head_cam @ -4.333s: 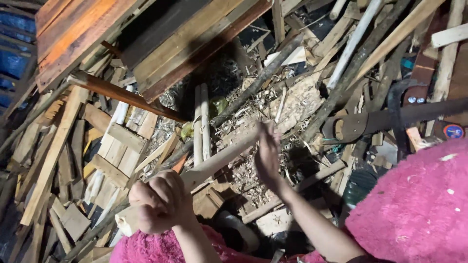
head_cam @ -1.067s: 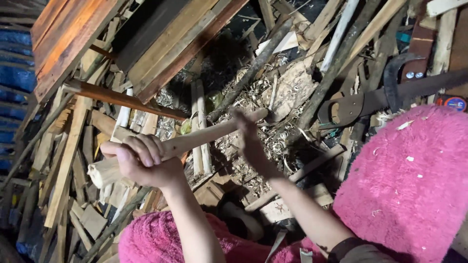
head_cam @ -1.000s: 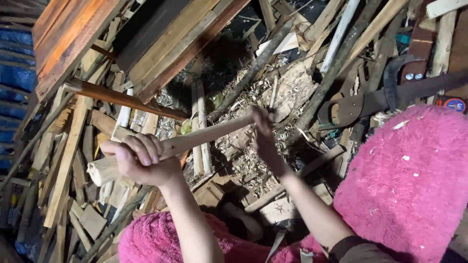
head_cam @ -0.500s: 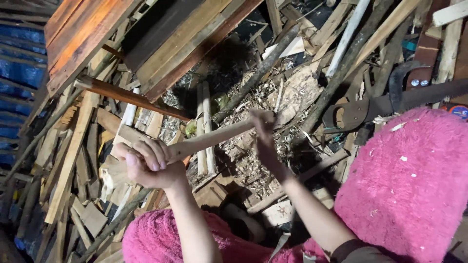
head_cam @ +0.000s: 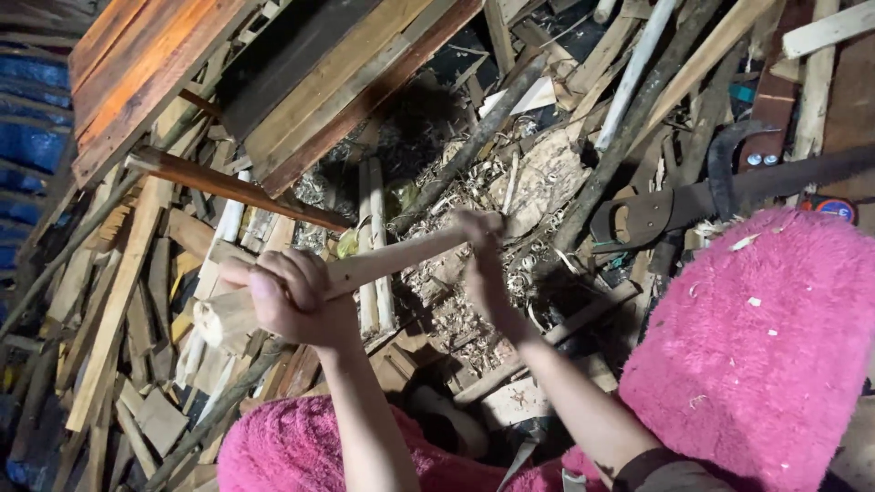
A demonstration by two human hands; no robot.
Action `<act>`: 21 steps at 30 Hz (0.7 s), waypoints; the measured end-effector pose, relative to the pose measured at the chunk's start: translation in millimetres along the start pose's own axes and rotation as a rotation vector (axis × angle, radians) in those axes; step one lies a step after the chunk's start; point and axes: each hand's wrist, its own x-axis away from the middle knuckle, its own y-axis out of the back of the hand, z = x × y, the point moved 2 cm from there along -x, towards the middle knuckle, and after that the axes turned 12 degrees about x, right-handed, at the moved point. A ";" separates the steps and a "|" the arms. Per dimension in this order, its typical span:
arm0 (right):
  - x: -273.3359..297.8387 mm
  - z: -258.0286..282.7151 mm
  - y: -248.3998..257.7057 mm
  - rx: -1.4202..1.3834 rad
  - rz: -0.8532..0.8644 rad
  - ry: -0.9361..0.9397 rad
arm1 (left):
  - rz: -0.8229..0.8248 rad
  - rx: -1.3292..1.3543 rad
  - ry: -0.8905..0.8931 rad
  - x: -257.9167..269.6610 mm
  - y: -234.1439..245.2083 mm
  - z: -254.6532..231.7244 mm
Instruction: Sanding a wooden stick by hand using sandpaper to smooth the surface
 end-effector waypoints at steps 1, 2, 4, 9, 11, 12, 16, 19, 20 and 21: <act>1.5 6.5 13.0 -0.003 0.000 0.003 | 0.001 -0.002 -0.004 0.6 0.4 -0.8; 1.2 8.5 23.5 0.017 0.081 -0.221 | 0.058 0.035 0.036 -1.0 -0.6 0.6; -0.5 31.0 35.8 0.038 0.161 -0.449 | 0.116 0.073 0.080 -1.6 3.6 2.8; -17.3 133.1 69.7 -0.191 0.168 -0.216 | 0.364 0.449 0.345 -4.6 47.1 18.0; -5.3 117.0 55.4 -0.205 0.123 -0.070 | 0.357 0.456 0.343 -1.5 53.6 22.7; 1.1 112.2 47.7 -0.225 0.078 0.076 | 0.354 0.457 0.342 -1.4 52.2 23.8; 12.9 -21.4 -16.1 -0.091 -0.032 0.113 | 0.343 0.459 0.331 -1.8 59.6 22.8; 10.3 -46.2 -0.5 0.327 0.037 0.016 | 0.333 0.460 0.319 -0.8 64.1 19.8; 6.2 -38.1 3.8 0.124 0.076 -0.139 | 0.330 0.462 0.318 -0.2 65.1 19.3; 2.3 -30.0 7.7 -0.081 0.114 -0.291 | 0.328 0.465 0.316 0.6 65.9 19.1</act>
